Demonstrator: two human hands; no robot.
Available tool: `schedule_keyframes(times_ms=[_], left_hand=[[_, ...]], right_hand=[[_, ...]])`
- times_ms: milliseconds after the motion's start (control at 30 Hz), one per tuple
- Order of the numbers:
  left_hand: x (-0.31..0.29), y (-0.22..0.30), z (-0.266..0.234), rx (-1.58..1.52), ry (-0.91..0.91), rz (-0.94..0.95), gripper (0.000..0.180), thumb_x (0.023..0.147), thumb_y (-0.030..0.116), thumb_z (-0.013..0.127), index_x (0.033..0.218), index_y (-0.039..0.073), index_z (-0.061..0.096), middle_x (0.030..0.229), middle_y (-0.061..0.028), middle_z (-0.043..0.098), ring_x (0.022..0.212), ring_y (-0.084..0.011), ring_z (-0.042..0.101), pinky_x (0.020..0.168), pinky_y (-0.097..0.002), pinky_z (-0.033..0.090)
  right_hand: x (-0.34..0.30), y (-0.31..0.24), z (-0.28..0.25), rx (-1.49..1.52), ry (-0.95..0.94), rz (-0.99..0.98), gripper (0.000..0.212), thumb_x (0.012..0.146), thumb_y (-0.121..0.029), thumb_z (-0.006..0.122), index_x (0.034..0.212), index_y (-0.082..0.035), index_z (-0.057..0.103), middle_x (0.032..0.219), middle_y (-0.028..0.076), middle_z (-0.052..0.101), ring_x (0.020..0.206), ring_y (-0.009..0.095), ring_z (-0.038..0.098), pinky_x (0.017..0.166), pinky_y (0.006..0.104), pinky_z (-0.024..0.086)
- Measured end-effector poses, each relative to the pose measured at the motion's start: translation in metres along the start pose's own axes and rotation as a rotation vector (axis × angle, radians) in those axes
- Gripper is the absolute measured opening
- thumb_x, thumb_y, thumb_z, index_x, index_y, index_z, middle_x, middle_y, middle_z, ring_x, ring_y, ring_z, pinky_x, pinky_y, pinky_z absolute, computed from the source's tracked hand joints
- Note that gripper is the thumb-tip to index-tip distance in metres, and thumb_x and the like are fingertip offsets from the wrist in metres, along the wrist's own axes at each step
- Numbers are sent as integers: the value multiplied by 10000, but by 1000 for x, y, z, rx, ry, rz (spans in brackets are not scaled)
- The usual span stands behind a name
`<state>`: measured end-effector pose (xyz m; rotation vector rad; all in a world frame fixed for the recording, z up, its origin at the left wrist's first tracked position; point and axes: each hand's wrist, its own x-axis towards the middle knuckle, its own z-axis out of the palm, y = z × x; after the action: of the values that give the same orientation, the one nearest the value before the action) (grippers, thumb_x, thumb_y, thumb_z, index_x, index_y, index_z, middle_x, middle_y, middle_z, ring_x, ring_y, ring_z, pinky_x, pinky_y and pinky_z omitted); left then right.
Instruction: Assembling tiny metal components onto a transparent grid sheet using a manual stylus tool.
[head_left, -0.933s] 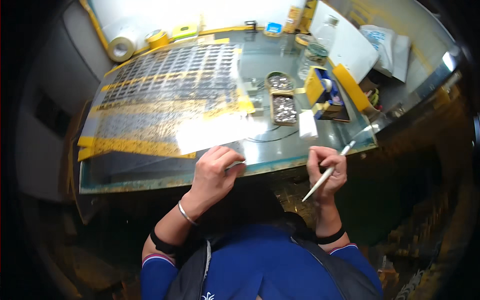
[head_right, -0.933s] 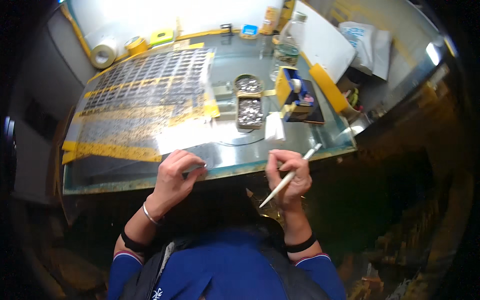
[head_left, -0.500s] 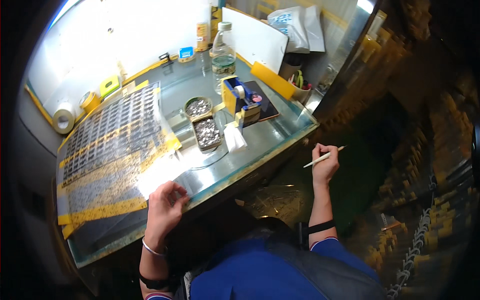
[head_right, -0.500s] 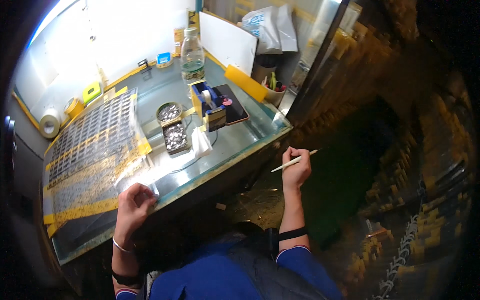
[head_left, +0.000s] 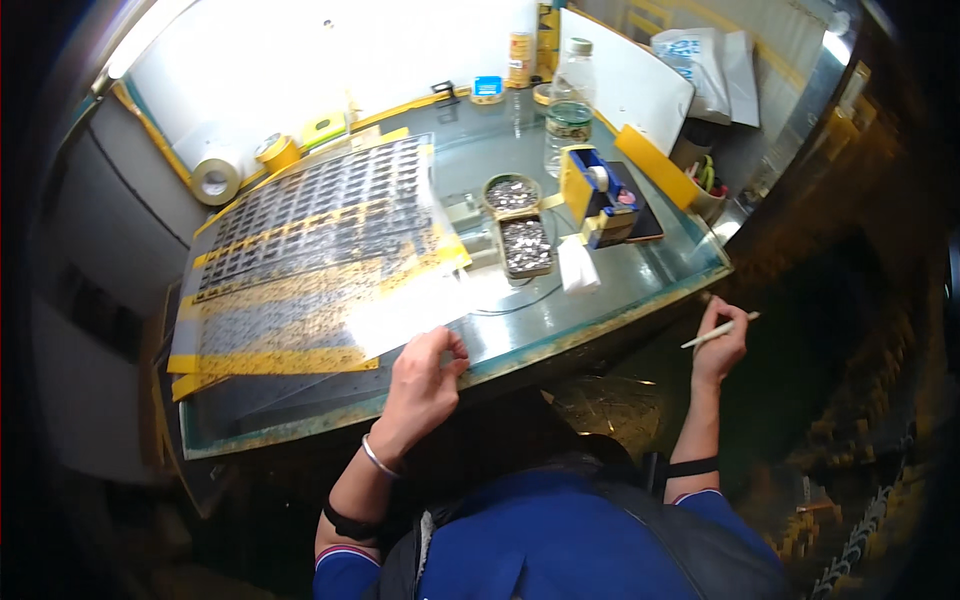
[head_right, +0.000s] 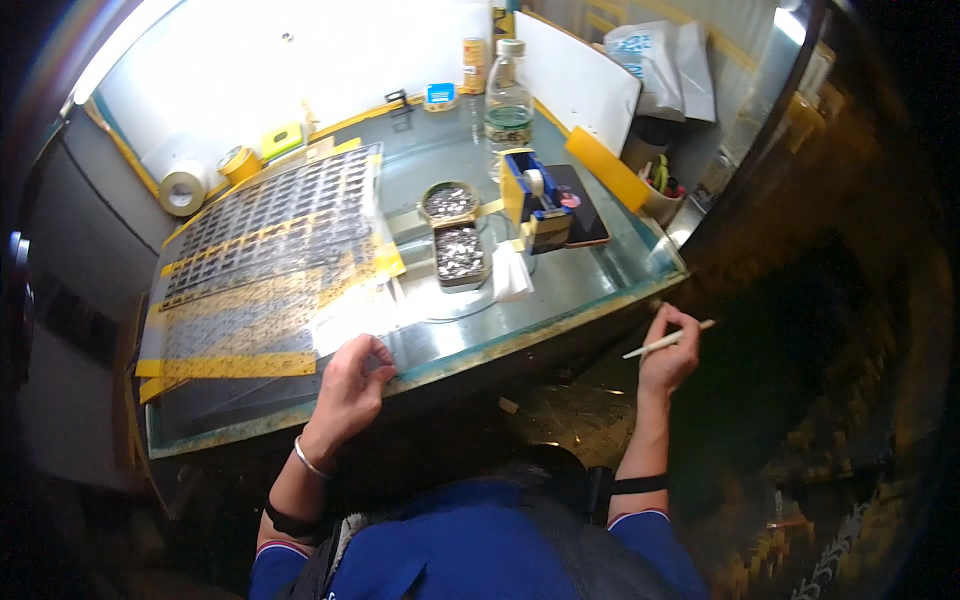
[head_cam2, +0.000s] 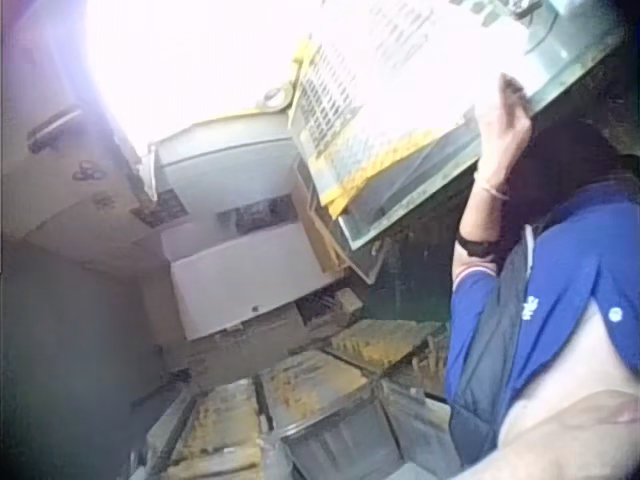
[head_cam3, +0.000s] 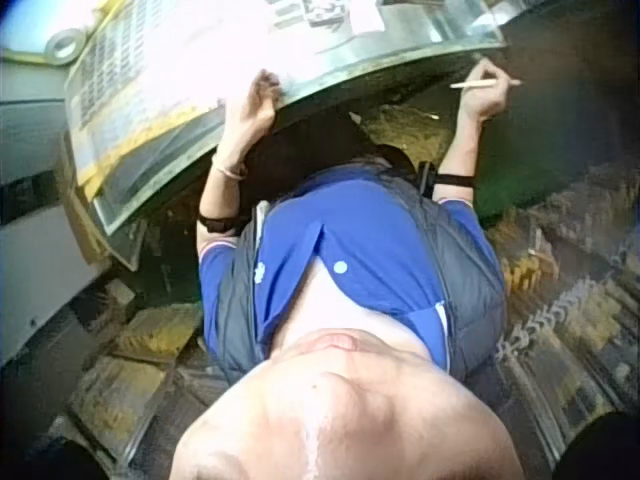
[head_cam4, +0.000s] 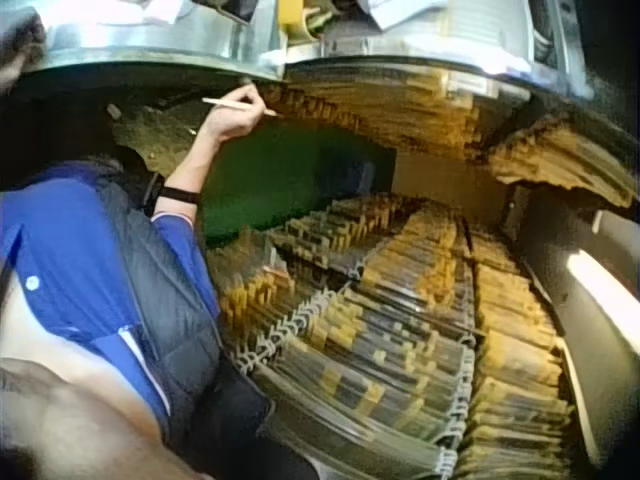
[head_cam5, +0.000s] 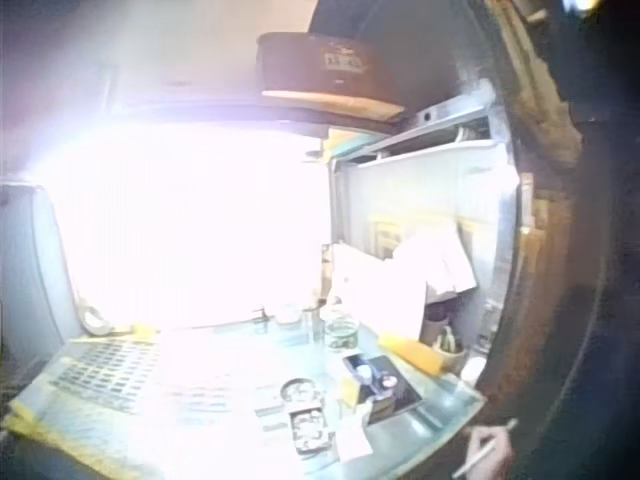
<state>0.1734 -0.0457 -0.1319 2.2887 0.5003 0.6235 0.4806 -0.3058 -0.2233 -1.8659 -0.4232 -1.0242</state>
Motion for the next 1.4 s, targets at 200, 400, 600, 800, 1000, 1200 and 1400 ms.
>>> schedule_keyframes(times_ms=[200, 400, 600, 800, 1000, 1200, 1400], left_hand=[[-12, -2, 2, 18, 91, 114, 183, 780, -112, 626, 890, 15, 555, 834, -103, 549, 751, -235, 556, 684, -336, 462], [20, 32, -28, 113, 53, 242, 161, 800, -108, 639, 897, 1, 572, 854, -129, 578, 802, -293, 610, 702, -367, 487], [94, 40, -25, 169, 7, 328, 117, 817, -48, 673, 908, -5, 615, 844, -125, 587, 771, -260, 637, 685, -345, 516], [145, 27, 4, 103, -81, 125, 107, 813, 6, 728, 895, -19, 664, 832, -98, 715, 794, -144, 708, 724, -279, 565], [164, 20, 22, 56, -80, 123, 98, 839, 20, 706, 921, -19, 670, 829, -103, 727, 808, -143, 711, 736, -276, 566], [153, 16, 9, 57, -56, 181, 152, 856, 52, 697, 990, -15, 667, 882, -127, 724, 838, -198, 719, 755, -308, 563], [74, 18, -12, 393, 72, 259, 365, 857, 203, 736, 1127, -24, 640, 1083, -173, 668, 1002, -339, 648, 895, -418, 509]], right_hand=[[1, -69, 8, 273, -5, -99, 168, 858, 35, 697, 882, -37, 547, 938, 128, 678, 861, 245, 671, 794, 350, 537], [-21, -158, 47, 868, -325, -381, 255, 772, 72, 728, 878, -64, 541, 870, 115, 693, 847, 267, 699, 757, 349, 553], [-40, -176, 60, 847, -474, -362, 231, 778, 39, 762, 857, -41, 560, 788, 106, 681, 728, 229, 689, 679, 321, 552], [-37, -171, 57, 674, -531, -276, 215, 744, -16, 781, 805, -66, 581, 684, 79, 634, 607, 280, 622, 568, 372, 495], [-35, -168, 56, 629, -525, -288, 207, 753, -22, 775, 808, -65, 581, 684, 78, 635, 620, 280, 629, 568, 377, 498], [-38, -170, 57, 640, -536, -288, 205, 755, -22, 775, 811, -66, 582, 687, 80, 636, 621, 284, 627, 567, 380, 497], [-36, -171, 55, 664, -551, -267, 144, 820, -46, 743, 809, -55, 599, 689, 88, 641, 594, 232, 630, 564, 327, 497]])
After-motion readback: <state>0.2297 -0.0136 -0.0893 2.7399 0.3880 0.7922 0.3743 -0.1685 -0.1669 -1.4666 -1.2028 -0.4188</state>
